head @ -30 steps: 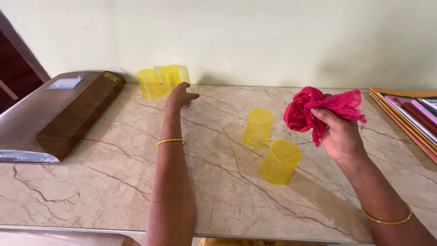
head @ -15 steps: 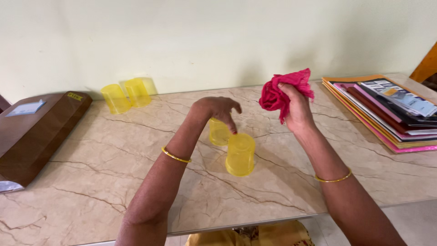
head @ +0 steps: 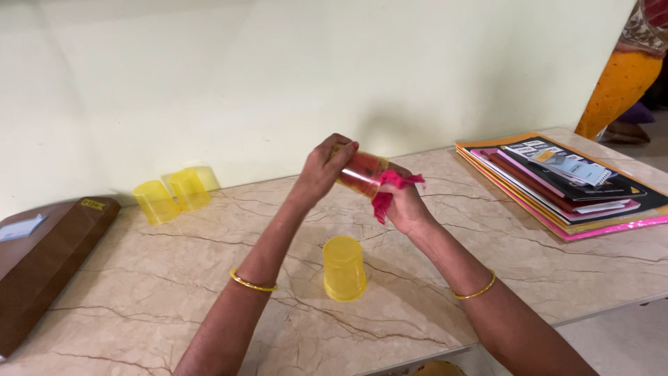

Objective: The person wipes a notebook, plastic cups, and a small decorative plant with a red cloth and moves them to the side of a desk.

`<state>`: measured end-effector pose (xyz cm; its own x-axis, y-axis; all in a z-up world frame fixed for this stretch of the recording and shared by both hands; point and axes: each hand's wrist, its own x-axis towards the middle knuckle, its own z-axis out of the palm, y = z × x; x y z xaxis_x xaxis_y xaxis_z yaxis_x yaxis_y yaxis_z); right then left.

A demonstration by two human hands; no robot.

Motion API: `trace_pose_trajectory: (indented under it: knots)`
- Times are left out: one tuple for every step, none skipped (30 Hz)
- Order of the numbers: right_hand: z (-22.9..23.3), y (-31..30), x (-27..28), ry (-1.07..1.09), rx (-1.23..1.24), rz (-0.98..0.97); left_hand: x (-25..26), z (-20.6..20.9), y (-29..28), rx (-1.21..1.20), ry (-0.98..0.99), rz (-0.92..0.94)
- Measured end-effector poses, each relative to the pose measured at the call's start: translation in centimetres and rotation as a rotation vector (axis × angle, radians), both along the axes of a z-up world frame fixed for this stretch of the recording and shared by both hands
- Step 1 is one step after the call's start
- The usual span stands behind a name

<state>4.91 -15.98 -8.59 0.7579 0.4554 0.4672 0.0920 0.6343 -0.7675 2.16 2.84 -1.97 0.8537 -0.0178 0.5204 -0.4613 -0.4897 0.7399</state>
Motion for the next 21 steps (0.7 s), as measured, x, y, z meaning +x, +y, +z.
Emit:
trace_pose_trajectory:
  knots:
    - [-0.1, -0.1, -0.1, 0.013, 0.047, 0.078, -0.4, -0.5, -1.2, -0.08, -0.055, -0.028]
    - [-0.4, -0.4, -0.2, -0.119, -0.203, 0.009, -0.8, -0.5, -1.5, -0.16, -0.113, -0.05]
    - [-0.7, -1.0, -0.5, -0.255, -0.451, -0.059, -1.2, 0.0, -1.1, -0.182, -0.013, -0.073]
    - [-0.9, -1.0, -0.9, -0.394, -0.701, -0.123, -1.6, 0.5, -0.5, -0.208, 0.089, -0.094]
    - [-0.7, -0.4, -1.3, -0.556, -0.82, -0.219, -1.9, 0.8, 0.0, -0.235, 0.19, -0.115]
    - [-0.5, 0.3, -2.0, -0.713, -0.932, -0.316, -2.2, 0.9, 0.4, -0.16, 0.196, -0.09]
    - [-0.3, 0.9, -2.7, -0.874, -1.039, -0.415, -2.4, 0.8, 0.6, -0.084, 0.203, -0.064]
    - [0.2, 1.3, -3.2, -0.749, -0.953, -0.394, -2.3, 1.2, 0.7, -0.003, 0.202, -0.043]
    - [0.5, 1.6, -3.6, -0.625, -0.865, -0.37, -2.3, 1.6, 0.6, -0.044, 0.216, -0.058]
    - [0.6, 1.7, -3.7, -0.497, -0.777, -0.35, -2.1, 1.8, 0.3, -0.082, 0.232, -0.079]
    - [0.8, 1.3, -3.5, -0.353, -0.486, -0.191, -2.0, 2.0, -0.1, -0.12, 0.248, -0.099]
    - [1.3, 0.5, -3.1, -0.211, -0.193, -0.036, -2.1, 2.0, -0.5, -0.07, 0.066, -0.174]
    - [1.6, 0.0, -2.7, -0.069, 0.1, 0.118, -2.4, 1.7, -0.9, -0.018, -0.115, -0.251]
    - [1.7, 0.0, -2.7, -0.169, 0.051, 0.063, -2.6, 1.7, -1.1, 0.031, -0.301, -0.326]
    - [1.7, 0.2, -2.8, -0.269, 0.002, 0.008, -2.6, 2.0, -1.3, 0.018, -0.215, -0.264]
    - [1.6, 0.4, -3.1, -0.364, -0.05, -0.046, -2.7, 2.1, -1.4, 0.001, -0.123, -0.201]
    - [1.7, 0.7, -3.4, -0.524, -0.313, -0.214, -2.9, 2.2, -1.6, -0.015, -0.03, -0.14]
    - [1.6, 0.9, -3.8, -0.674, -0.575, -0.387, -3.0, 2.3, -1.4, -0.027, 0.08, -0.115]
    - [1.6, 1.1, -4.1, -0.817, -0.841, -0.56, -3.2, 2.6, -0.8, -0.039, 0.19, -0.09]
    - [1.4, 1.3, -4.5, -0.711, -0.869, -0.52, -3.4, 2.5, -0.5, -0.048, 0.31, -0.069]
    - [1.3, 1.5, -4.5, -0.605, -0.894, -0.479, -3.4, 2.3, -0.4, -0.028, 0.297, -0.082]
